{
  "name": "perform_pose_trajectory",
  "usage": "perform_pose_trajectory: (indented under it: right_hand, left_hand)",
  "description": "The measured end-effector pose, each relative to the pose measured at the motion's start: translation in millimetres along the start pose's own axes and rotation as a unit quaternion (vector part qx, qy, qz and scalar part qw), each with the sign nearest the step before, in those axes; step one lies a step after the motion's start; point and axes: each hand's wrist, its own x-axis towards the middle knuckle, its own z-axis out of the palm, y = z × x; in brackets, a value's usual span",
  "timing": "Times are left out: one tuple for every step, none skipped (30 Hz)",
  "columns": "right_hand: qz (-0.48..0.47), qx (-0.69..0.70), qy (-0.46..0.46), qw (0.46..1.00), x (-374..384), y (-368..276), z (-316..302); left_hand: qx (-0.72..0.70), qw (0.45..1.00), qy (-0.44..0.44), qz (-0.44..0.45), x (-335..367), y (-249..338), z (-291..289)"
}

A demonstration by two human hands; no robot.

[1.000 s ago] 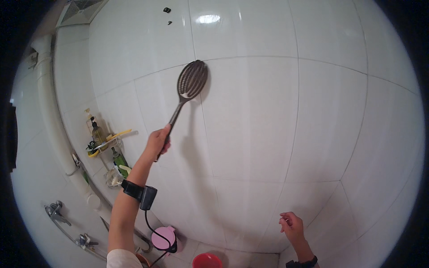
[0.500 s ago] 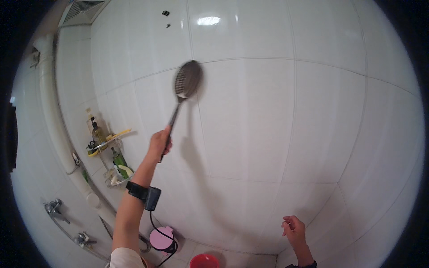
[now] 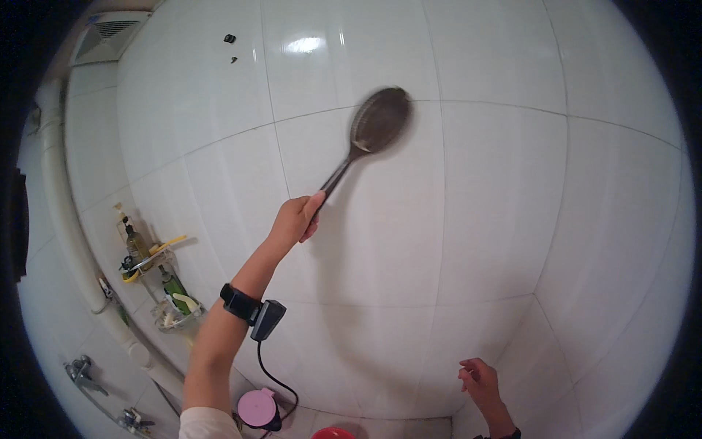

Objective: The person cleans the tiled walls of a shower using a brush and a cleaning solution from a bucket.

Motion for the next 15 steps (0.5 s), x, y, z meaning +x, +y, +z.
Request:
perform_pose_trajectory:
  right_hand:
    - [-0.004,0.001,0.0,1.0,-0.2,-0.9,1.2]
    - [0.0,0.0,0.005,1.0,-3.3,-4.9,-0.6]
    - [-0.016,-0.01,0.001,1.0,-6.7,-9.0,-2.5]
    - [-0.036,-0.018,-0.01,0.999,-8.4,-13.1,-0.1]
    - [-0.029,-0.017,0.004,0.999,-10.4,-15.1,-3.0]
    - [-0.029,-0.032,-0.003,0.999,-14.1,-15.2,-5.1]
    - [-0.027,-0.047,-0.009,0.998,-18.2,-13.9,-8.6]
    - [-0.018,-0.047,0.007,0.999,-21.8,-10.1,-13.2]
    - [-0.017,-0.041,0.003,0.999,-24.3,-4.3,-16.7]
    - [-0.016,-0.037,-0.003,0.999,-21.7,-0.7,-21.4]
    - [-0.006,-0.039,0.01,0.999,-20.0,0.7,-26.2]
    - [0.0,-0.03,0.007,1.0,-17.3,0.6,-27.9]
    - [0.004,-0.016,-0.009,1.0,-16.6,0.5,-25.9]
    - [0.014,-0.016,-0.005,1.0,-17.6,-0.7,-22.8]
    - [0.033,-0.024,-0.01,0.999,-13.9,-3.5,-19.3]
  left_hand:
    - [0.084,0.995,0.026,0.04,7.0,1.9,3.6]
    - [0.166,0.982,0.05,0.081,13.9,5.0,7.7]
    - [0.131,0.989,0.063,0.039,16.8,13.7,-1.1]
    - [0.135,0.984,0.088,0.075,30.4,-3.0,-28.4]
    - [0.07,0.982,0.146,0.099,32.3,-6.2,-41.6]
    - [-0.027,0.98,0.196,0.01,33.5,-1.8,-57.1]
    - [-0.156,0.966,0.205,-0.025,31.0,3.8,-69.2]
    - [-0.226,0.957,0.179,-0.02,28.9,4.6,-77.8]
    - [-0.295,0.943,0.153,-0.018,26.6,2.1,-78.0]
    - [-0.3,0.944,0.138,-0.023,25.4,5.5,-64.1]
    - [-0.254,0.961,0.109,-0.026,22.2,9.1,-44.6]
    - [-0.208,0.974,0.079,-0.029,19.5,10.3,-22.1]
    - [-0.093,0.991,0.094,-0.011,5.5,13.7,-0.8]
    - [0.009,0.999,0.049,0.007,-6.9,2.7,16.5]
    - [0.064,0.998,-0.002,0.007,-15.3,-13.4,39.4]
